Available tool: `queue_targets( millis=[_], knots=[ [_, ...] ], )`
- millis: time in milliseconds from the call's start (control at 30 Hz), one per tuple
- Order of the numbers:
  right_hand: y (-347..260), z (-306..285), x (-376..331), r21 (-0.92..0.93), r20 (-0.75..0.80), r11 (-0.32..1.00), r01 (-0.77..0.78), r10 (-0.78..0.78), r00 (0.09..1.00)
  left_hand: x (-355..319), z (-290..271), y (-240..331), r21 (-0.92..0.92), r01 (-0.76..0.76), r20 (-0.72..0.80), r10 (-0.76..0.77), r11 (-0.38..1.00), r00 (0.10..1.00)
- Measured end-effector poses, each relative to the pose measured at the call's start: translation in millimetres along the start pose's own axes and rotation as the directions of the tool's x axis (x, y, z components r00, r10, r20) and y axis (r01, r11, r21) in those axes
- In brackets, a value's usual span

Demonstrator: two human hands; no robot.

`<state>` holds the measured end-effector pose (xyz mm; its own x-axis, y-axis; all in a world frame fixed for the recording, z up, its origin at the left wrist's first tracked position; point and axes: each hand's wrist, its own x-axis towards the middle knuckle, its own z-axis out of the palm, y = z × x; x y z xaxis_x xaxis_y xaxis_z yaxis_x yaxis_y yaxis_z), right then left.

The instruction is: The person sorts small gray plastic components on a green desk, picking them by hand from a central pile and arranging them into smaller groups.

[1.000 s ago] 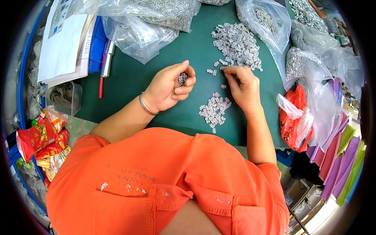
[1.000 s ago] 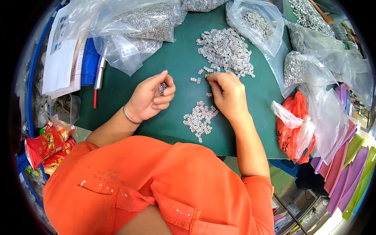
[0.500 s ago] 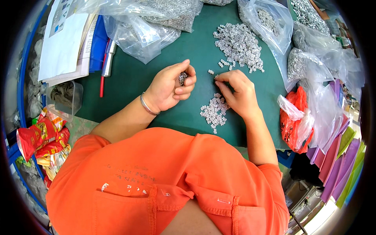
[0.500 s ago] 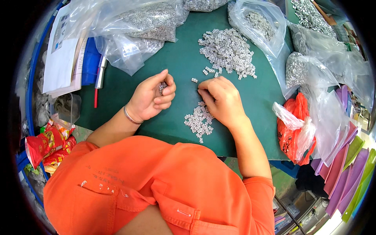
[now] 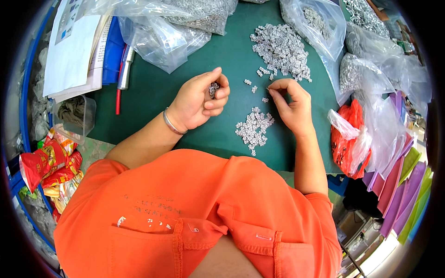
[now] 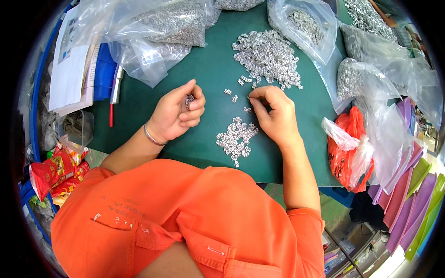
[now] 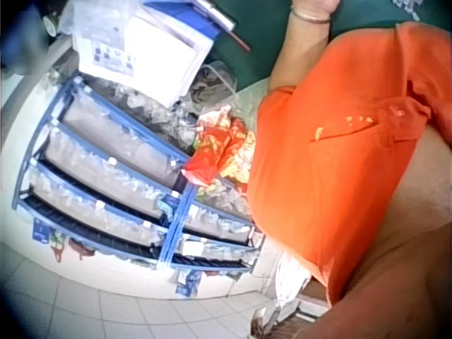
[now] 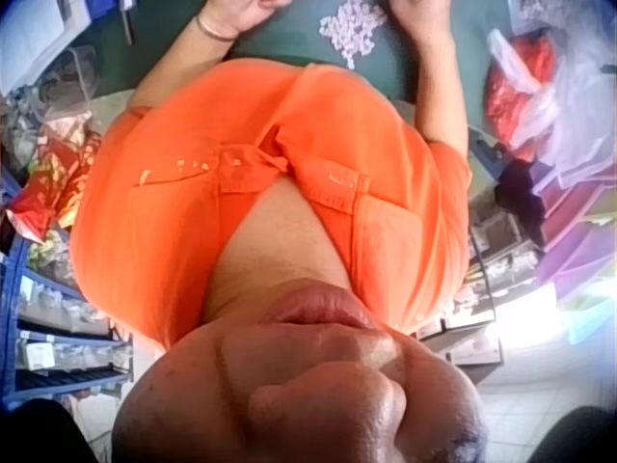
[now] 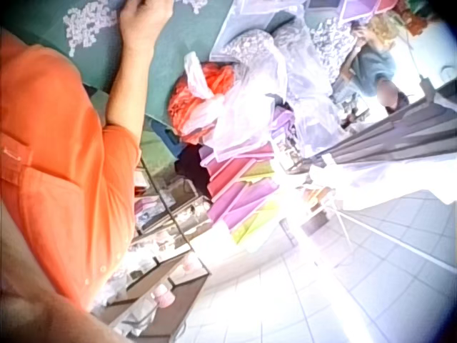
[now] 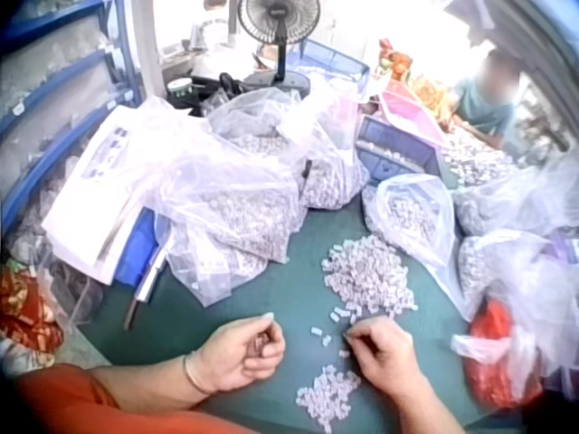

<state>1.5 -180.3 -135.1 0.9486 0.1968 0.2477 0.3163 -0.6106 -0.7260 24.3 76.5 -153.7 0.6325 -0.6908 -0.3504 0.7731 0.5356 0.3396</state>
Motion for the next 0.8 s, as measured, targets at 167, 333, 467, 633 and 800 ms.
queue_targets(
  millis=[167,333,467,633,800],
  knots=[
    [-13.9,-4.4,-7.6,-0.072,0.156,0.982,0.174,-0.161,0.975,-0.3,-1.1,-0.1,-0.006,0.004,-0.008,-0.004,1.0,1.0],
    [-17.4,-0.8,-14.4,0.048,0.173,0.991,0.127,-0.134,0.976,-1.7,2.5,0.4,0.001,0.001,-0.034,0.0,1.0,0.999],
    [-17.7,16.5,-5.0,-0.029,0.076,0.976,0.214,-0.212,0.974,-1.1,1.5,0.2,-0.009,0.003,-0.031,-0.003,1.0,1.0],
    [-25.1,30.1,8.7,-0.069,-0.077,0.967,0.244,-0.249,0.965,-0.3,1.3,0.6,0.012,0.003,-0.025,-0.002,1.0,1.0],
    [-22.0,42.2,15.8,-0.165,-0.076,0.966,0.199,-0.214,0.974,-2.5,4.3,-0.5,0.039,-0.015,-0.09,0.018,0.999,0.996]
  ],
)
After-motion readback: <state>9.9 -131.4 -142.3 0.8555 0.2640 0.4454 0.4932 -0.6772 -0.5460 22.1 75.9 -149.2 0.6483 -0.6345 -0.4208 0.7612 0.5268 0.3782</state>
